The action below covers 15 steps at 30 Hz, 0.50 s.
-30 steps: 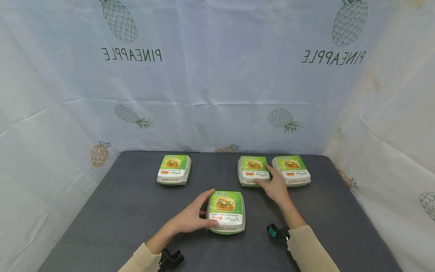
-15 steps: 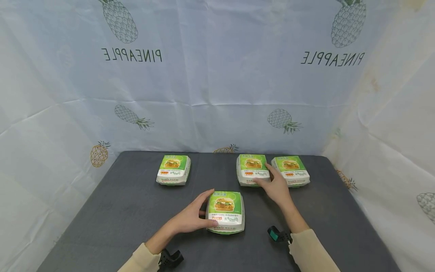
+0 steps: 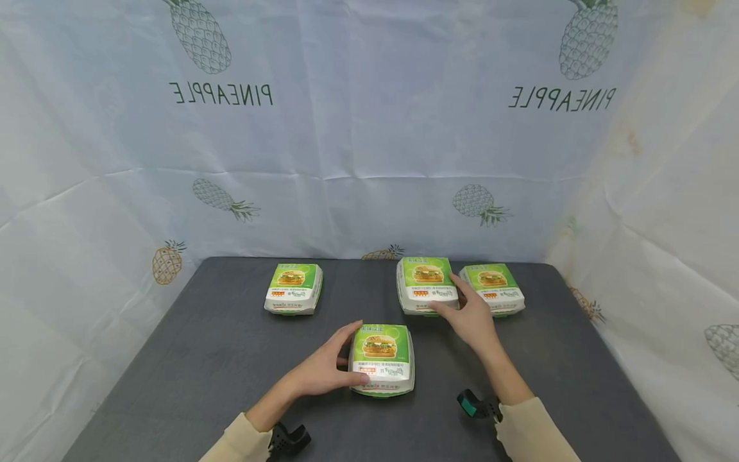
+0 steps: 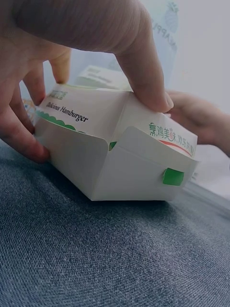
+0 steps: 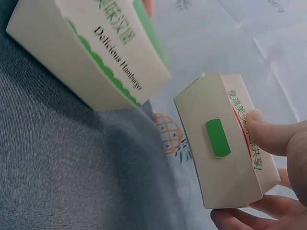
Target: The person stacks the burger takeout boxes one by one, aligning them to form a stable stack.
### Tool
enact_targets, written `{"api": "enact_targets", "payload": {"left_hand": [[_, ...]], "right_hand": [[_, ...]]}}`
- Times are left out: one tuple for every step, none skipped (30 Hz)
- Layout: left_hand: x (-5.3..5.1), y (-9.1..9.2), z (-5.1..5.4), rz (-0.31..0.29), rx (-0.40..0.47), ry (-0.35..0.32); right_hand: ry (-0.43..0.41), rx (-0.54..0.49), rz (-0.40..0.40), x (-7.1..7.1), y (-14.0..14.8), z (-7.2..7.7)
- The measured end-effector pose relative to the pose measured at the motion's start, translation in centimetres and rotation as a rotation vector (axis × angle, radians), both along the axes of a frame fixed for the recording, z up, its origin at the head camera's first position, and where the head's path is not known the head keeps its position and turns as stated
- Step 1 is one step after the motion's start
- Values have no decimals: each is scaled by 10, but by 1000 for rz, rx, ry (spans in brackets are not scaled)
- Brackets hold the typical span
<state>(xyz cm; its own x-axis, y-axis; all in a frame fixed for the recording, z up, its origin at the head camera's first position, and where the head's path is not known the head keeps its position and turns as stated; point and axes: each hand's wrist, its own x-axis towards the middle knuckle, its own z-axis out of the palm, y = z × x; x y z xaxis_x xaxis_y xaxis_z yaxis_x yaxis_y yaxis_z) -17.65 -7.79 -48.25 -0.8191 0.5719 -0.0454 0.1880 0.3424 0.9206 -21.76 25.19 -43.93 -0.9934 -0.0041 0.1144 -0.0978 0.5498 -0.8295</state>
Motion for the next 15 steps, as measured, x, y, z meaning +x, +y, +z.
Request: {"api": "enact_targets", "payload": {"left_hand": [[0, 0, 0, 1, 1, 0], [0, 0, 0, 2, 1, -2], [0, 0, 0, 2, 2, -3], [0, 0, 0, 2, 2, -2], [0, 0, 0, 3, 1, 0], [1, 0, 1, 3, 1, -1], [1, 0, 1, 4, 0, -1], [1, 0, 1, 4, 1, -1], [1, 0, 1, 2, 3, 0], [1, 0, 1, 2, 3, 1], [1, 0, 1, 2, 6, 1], [1, 0, 1, 1, 8, 1], [1, 0, 1, 0, 10, 1], [1, 0, 0, -1, 12, 1], [1, 0, 0, -2, 13, 1]], "right_hand": [[4, -4, 4, 1, 0, 1], [10, -4, 7, 3, 0, 2], [15, -7, 10, 4, 0, 4], [20, -5, 10, 5, -1, 5], [23, -1, 10, 7, -1, 6], [28, 6, 9, 8, -2, 8], [32, 12, 8, 10, -2, 9], [34, 16, 7, 11, -3, 11], [38, 19, 8, 13, -4, 13], [37, 21, 9, 15, -4, 15], [39, 25, 9, 17, -5, 16], [42, 27, 12, 19, -6, 18], [43, 28, 16, 21, -6, 20], [43, 29, 19, 23, -7, 21], [43, 29, 23, 25, -7, 22]]}}
